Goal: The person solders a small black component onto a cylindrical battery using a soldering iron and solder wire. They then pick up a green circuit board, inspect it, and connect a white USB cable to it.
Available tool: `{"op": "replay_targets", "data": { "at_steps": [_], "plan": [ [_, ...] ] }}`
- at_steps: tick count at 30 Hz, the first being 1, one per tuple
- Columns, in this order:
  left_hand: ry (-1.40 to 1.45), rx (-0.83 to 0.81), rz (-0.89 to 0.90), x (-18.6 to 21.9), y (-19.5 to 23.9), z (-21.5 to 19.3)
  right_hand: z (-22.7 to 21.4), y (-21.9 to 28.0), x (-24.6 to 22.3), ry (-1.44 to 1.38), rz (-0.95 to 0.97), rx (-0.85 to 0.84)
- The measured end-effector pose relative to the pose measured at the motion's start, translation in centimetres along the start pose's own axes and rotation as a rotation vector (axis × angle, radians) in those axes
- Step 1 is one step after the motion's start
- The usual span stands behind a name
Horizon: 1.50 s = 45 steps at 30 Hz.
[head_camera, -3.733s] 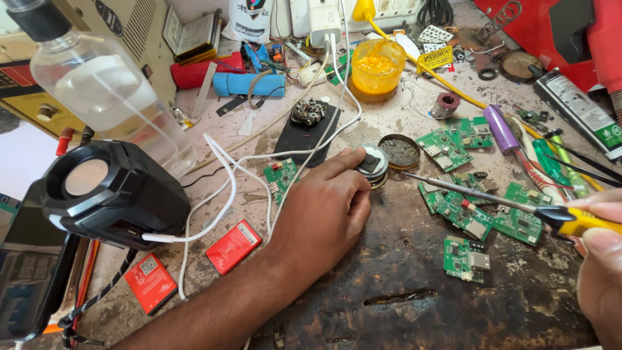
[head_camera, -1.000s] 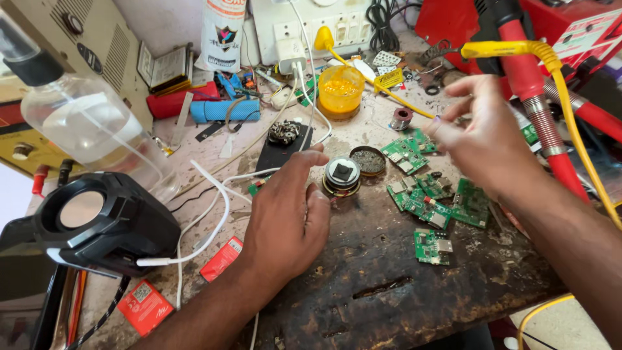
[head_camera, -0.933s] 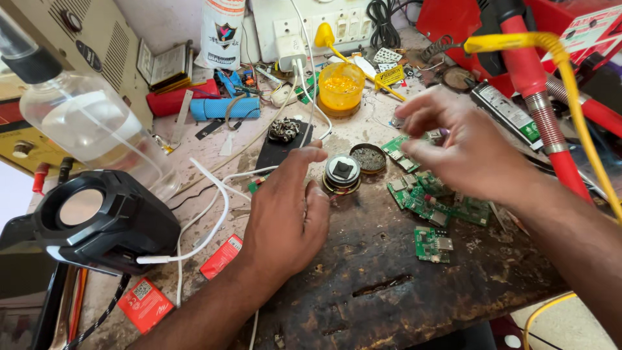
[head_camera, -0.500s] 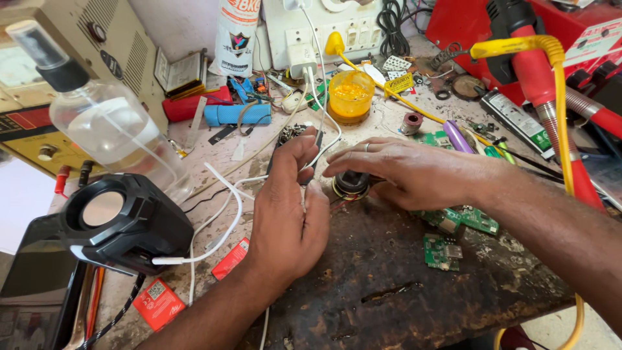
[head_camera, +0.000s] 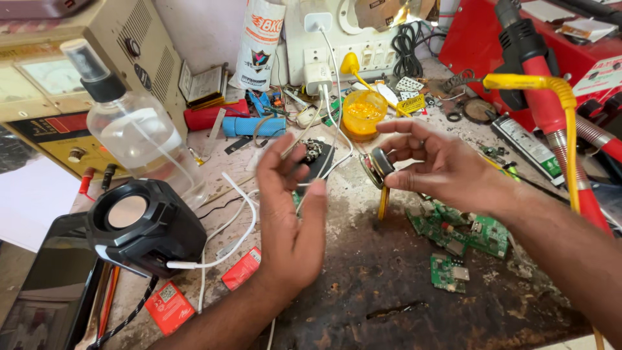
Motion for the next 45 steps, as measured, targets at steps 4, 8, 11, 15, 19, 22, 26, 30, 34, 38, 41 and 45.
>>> {"op": "replay_targets", "data": {
  "at_steps": [4,8,11,15,19,22,26,30,34,38,41,45],
  "plan": [
    [-0.164,-0.114,-0.183,-1.5,-0.7,0.8,-0.7,-0.2,2.3,-0.065,0.026,0.11],
    [-0.259,-0.212,-0.326,-1.9,-1.5,2.3,-1.2,-0.1,3.6,-0.151,-0.018,0.119],
    [-0.367,-0.283,-0.451,-1.6,-2.2,3.2,-1.2,0.2,4.1,-0.182,-0.042,0.147],
    [-0.49,-0.323,-0.346,-0.6,-2.9,4.5,-1.6,0.3,4.1,-0.207,-0.058,0.206],
    [-0.646,-0.306,-0.027,0.7,-3.7,5.2,-2.2,0.4,3.7,-0.257,-0.077,0.294],
    [-0.742,-0.347,0.071,1.5,-4.2,5.8,-2.4,0.7,3.4,-0.328,-0.113,0.37],
    [-0.794,-0.372,0.164,2.4,-4.7,5.6,-2.8,0.8,3.1,-0.419,-0.144,0.49],
    [-1.031,-0.351,0.241,2.9,-6.6,2.8,-3.5,0.9,3.1,-0.415,-0.107,0.545],
    [-1.529,-0.373,-0.057,1.8,-12.5,-0.8,-2.9,1.0,3.4,-0.344,-0.085,0.458],
    [-1.645,-0.455,-0.014,-0.5,-15.8,-1.8,-2.3,1.0,3.3,-0.294,-0.108,0.352],
    [-1.699,-0.571,-0.018,-2.6,-16.8,-1.5,-2.0,0.8,3.2,-0.281,-0.116,0.306],
    [-1.658,-0.512,-0.026,-3.1,-17.2,-1.2,-2.0,0.7,3.4,-0.143,-0.06,0.234]
  ]
}}
Point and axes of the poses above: each hand's wrist, its own y-axis away from the middle knuckle, its own z-axis out of the palm, x = y × z, the point moved 1 cm from there along -y, towards the middle knuckle, and after that the axes turned 12 degrees about -z, right-handed, at the moved point
